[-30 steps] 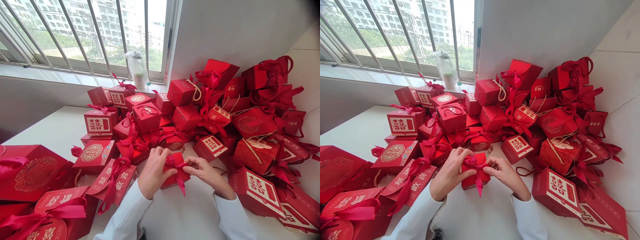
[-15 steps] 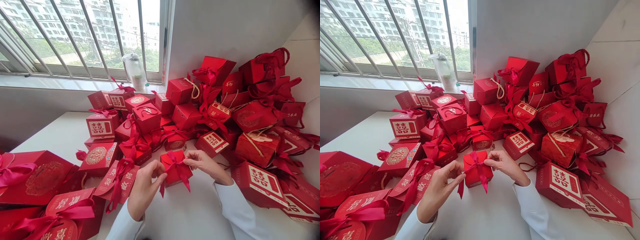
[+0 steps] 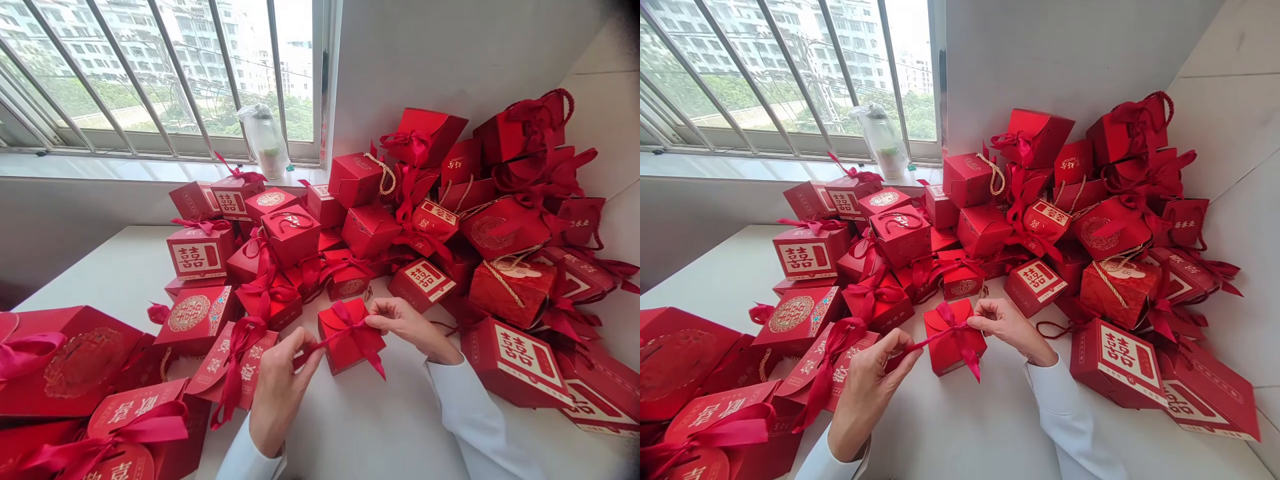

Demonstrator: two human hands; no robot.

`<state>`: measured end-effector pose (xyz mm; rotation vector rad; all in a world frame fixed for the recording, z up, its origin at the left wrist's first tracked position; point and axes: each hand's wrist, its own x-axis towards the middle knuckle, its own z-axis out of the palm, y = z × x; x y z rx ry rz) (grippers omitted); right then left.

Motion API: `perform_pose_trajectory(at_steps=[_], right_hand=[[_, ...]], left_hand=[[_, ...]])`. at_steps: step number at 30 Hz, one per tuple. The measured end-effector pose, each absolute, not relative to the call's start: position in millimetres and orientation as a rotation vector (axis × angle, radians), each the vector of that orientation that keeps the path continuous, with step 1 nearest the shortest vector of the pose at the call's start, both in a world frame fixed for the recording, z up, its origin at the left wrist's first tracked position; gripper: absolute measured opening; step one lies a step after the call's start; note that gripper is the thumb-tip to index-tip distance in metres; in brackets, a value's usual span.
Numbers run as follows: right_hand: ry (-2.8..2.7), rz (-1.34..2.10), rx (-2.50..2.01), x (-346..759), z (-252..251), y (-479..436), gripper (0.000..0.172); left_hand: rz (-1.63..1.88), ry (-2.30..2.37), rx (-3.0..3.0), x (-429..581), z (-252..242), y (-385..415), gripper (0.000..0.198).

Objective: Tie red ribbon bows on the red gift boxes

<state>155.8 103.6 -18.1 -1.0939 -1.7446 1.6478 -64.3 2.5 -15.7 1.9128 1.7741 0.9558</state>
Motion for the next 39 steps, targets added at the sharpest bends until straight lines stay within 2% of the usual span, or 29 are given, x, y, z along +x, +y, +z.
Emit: perform_pose_trajectory(at_steps=[4,10,13,17,20,23,30,39], right_hand=[[-1.703,1.669,-1.101,154,-21,104,0.036],[-1.667,1.717,-1.088,150,-23,104,0.036],[-1.644,1.719,-1.085,148,-23,103,0.037],[-1.634,1.728,-1.061,148,-24,103,0.038],[-1.645,1.749,-1.036,149,-25,102,0.038],[-1.662,1.771,-1.019,149,-24,100,0.037],[-1.663,1.706,-1.029,146,-24,99,0.036],[-1.622,1.668,-1.050,143,-29,100,0.034]], left_hand=[[1.049,1.857,2.532,-67,-20,-3,0.022],[0.758,1.848,2.905,-70,-35,1,0.026],[0.699,1.869,2.836,-70,-31,-4,0.029],[0.913,1.640,2.531,-67,-7,-15,0.039],[1.061,1.463,2.368,-56,8,-11,0.025],[1.068,1.538,2.369,-40,6,9,0.013],[0.912,1.702,2.227,-22,-18,36,0.017],[1.122,1.654,2.127,-35,-21,24,0.010]])
